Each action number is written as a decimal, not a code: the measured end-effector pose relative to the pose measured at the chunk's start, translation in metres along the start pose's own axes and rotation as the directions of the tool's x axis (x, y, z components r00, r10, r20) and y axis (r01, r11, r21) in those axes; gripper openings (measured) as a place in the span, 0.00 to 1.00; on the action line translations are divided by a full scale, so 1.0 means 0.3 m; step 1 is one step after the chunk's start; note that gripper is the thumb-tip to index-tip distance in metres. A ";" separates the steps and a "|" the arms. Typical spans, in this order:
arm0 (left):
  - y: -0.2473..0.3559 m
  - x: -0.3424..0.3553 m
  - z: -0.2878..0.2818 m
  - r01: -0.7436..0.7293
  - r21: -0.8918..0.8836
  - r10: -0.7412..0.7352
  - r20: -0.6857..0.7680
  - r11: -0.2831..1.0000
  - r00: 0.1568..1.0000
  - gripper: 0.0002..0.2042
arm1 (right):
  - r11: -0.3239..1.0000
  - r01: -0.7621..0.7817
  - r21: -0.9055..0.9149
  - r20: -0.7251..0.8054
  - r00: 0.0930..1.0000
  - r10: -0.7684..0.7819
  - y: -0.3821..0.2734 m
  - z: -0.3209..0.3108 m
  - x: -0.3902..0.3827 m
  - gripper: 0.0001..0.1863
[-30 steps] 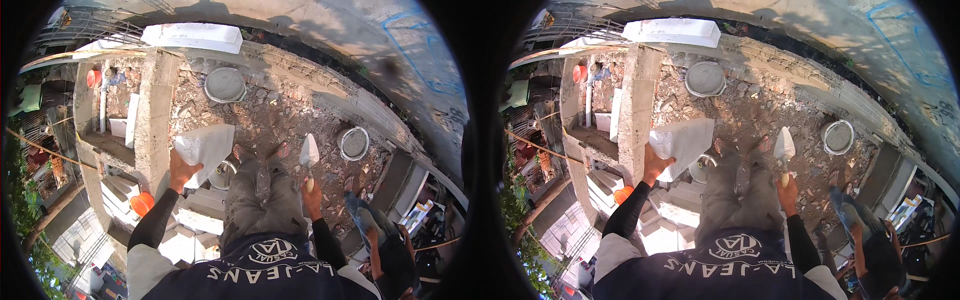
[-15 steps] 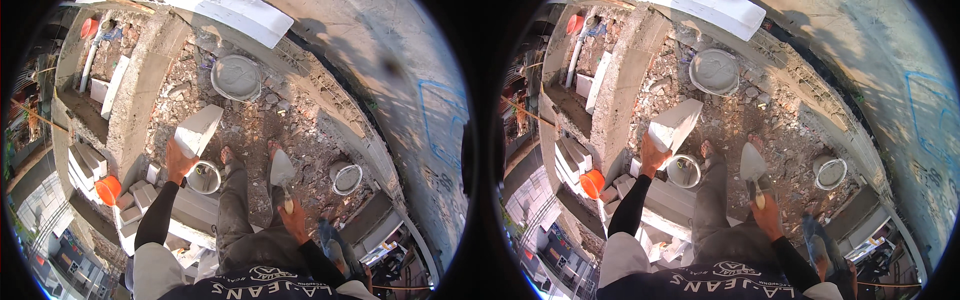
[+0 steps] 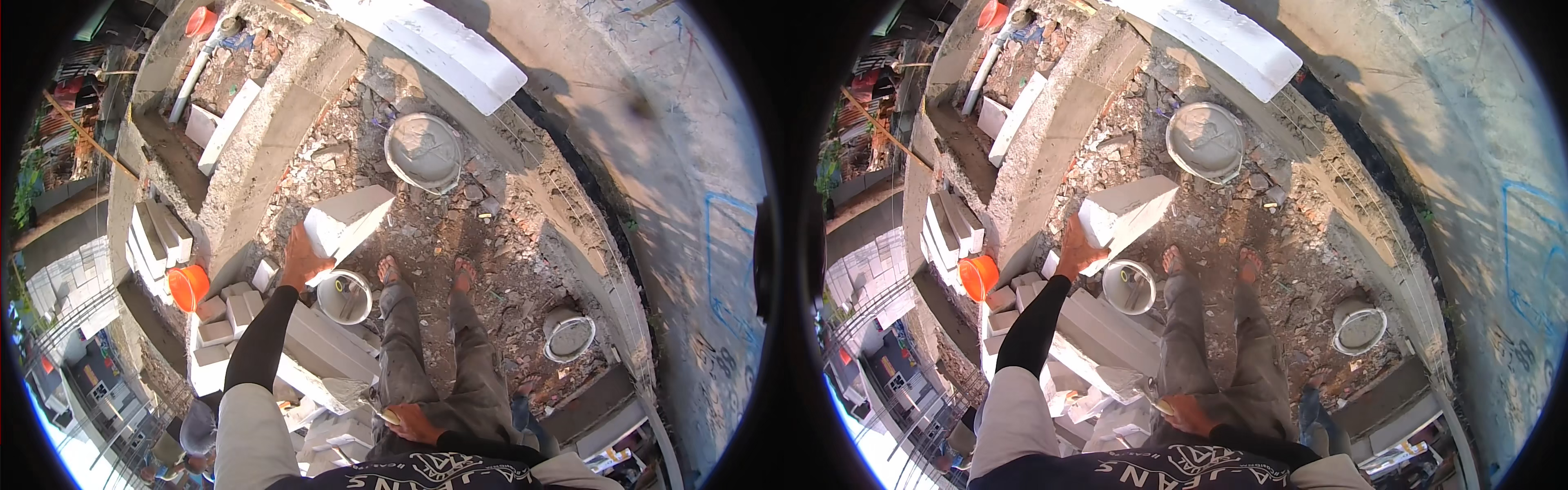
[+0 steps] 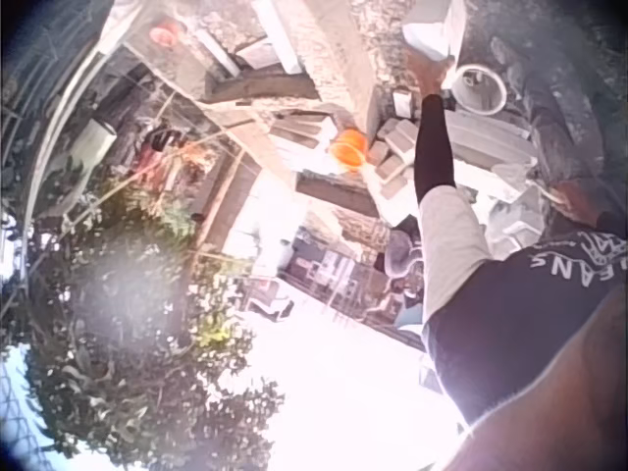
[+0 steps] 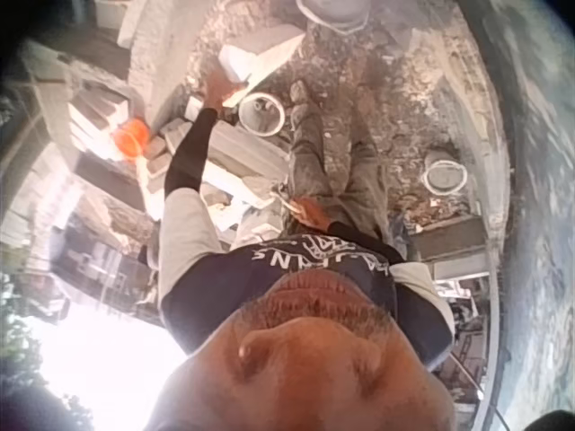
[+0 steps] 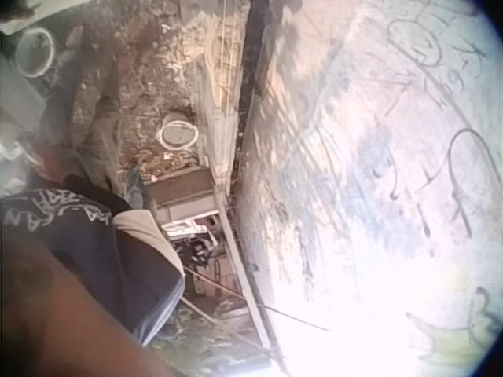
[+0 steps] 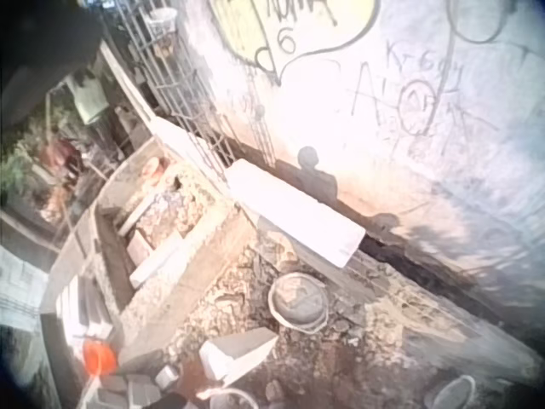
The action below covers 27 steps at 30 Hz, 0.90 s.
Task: The person applies mortar onto a lightweight concrete block and a wall surface using a trowel, then places the block onto the wall.
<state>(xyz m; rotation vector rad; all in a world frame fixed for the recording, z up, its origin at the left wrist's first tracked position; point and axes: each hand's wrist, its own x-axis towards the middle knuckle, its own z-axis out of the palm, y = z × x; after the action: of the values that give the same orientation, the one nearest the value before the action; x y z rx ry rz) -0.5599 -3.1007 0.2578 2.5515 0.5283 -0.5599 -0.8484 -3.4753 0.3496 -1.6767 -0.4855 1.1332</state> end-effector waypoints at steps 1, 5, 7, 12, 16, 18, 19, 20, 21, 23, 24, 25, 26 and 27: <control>-0.005 -0.006 0.002 -0.011 -0.085 0.012 0.008 0.996 1.000 0.52 | 1.000 -0.004 0.001 0.005 1.000 0.004 -0.015 -0.004 -0.003 0.15; -0.020 -0.004 0.014 0.035 -0.001 -0.035 0.036 0.999 0.999 0.51 | 0.757 -0.465 0.459 0.279 0.884 0.374 -0.125 -0.030 -0.043 0.16; -0.038 0.001 0.012 0.008 0.008 -0.008 0.001 1.000 1.000 0.49 | 0.566 -0.526 0.635 0.302 0.844 0.444 -0.151 -0.014 -0.089 0.18; -0.015 -0.001 0.034 -0.092 -0.052 0.087 -0.082 0.994 0.993 0.47 | 0.499 -0.645 0.579 0.355 0.750 0.558 -0.278 -0.166 -0.023 0.15; -0.065 0.004 0.038 -0.096 -0.002 0.096 -0.064 0.995 0.993 0.48 | 0.560 -0.505 0.657 0.157 0.818 0.553 -0.239 -0.183 0.096 0.16; -0.051 0.007 0.046 -0.144 -0.095 0.135 -0.100 0.985 0.986 0.48 | 0.613 -0.082 0.786 -0.305 0.811 0.500 -0.122 -0.195 0.180 0.19; -0.059 -0.001 0.035 -0.107 -0.083 0.101 -0.066 0.991 0.993 0.48 | 0.599 -0.206 0.773 -0.253 0.766 0.591 -0.125 -0.296 0.231 0.18; -0.052 -0.003 0.034 -0.073 -0.074 0.071 -0.031 0.995 0.997 0.48 | 0.570 -0.328 0.753 -0.207 0.705 0.679 -0.114 -0.429 0.271 0.18; -0.037 -0.005 0.035 -0.093 -0.083 0.089 -0.051 0.992 0.995 0.49 | 0.677 -0.299 0.673 -0.357 0.670 0.651 -0.045 -0.499 0.294 0.17; -0.004 -0.008 0.051 -0.095 -0.118 0.088 -0.061 0.988 0.994 0.50 | 0.801 -0.206 0.562 -0.613 0.547 0.570 0.111 -0.595 0.327 0.15; -0.012 -0.016 0.056 -0.129 -0.104 0.120 -0.090 0.986 0.989 0.50 | 0.835 -0.129 0.535 -0.710 0.466 0.528 0.178 -0.631 0.336 0.15; -0.017 -0.026 0.057 -0.125 -0.054 0.119 -0.103 0.991 0.988 0.50 | 0.800 -0.127 0.586 -0.692 0.436 0.576 0.232 -0.670 0.329 0.16; -0.015 -0.029 0.063 -0.121 -0.010 0.119 -0.117 0.993 0.986 0.50 | 0.765 -0.125 0.631 -0.673 0.403 0.621 0.284 -0.707 0.311 0.17; 0.009 -0.031 0.056 -0.079 -0.071 0.076 -0.047 0.994 0.996 0.52 | 0.767 -0.120 0.630 -0.685 0.378 0.623 0.339 -0.739 0.296 0.17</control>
<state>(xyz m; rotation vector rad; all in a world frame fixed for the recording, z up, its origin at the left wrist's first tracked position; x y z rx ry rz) -0.5713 -3.1141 0.2496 2.5080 0.4541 -0.4499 -0.6359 -3.5637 0.2293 -1.6701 0.8848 0.4443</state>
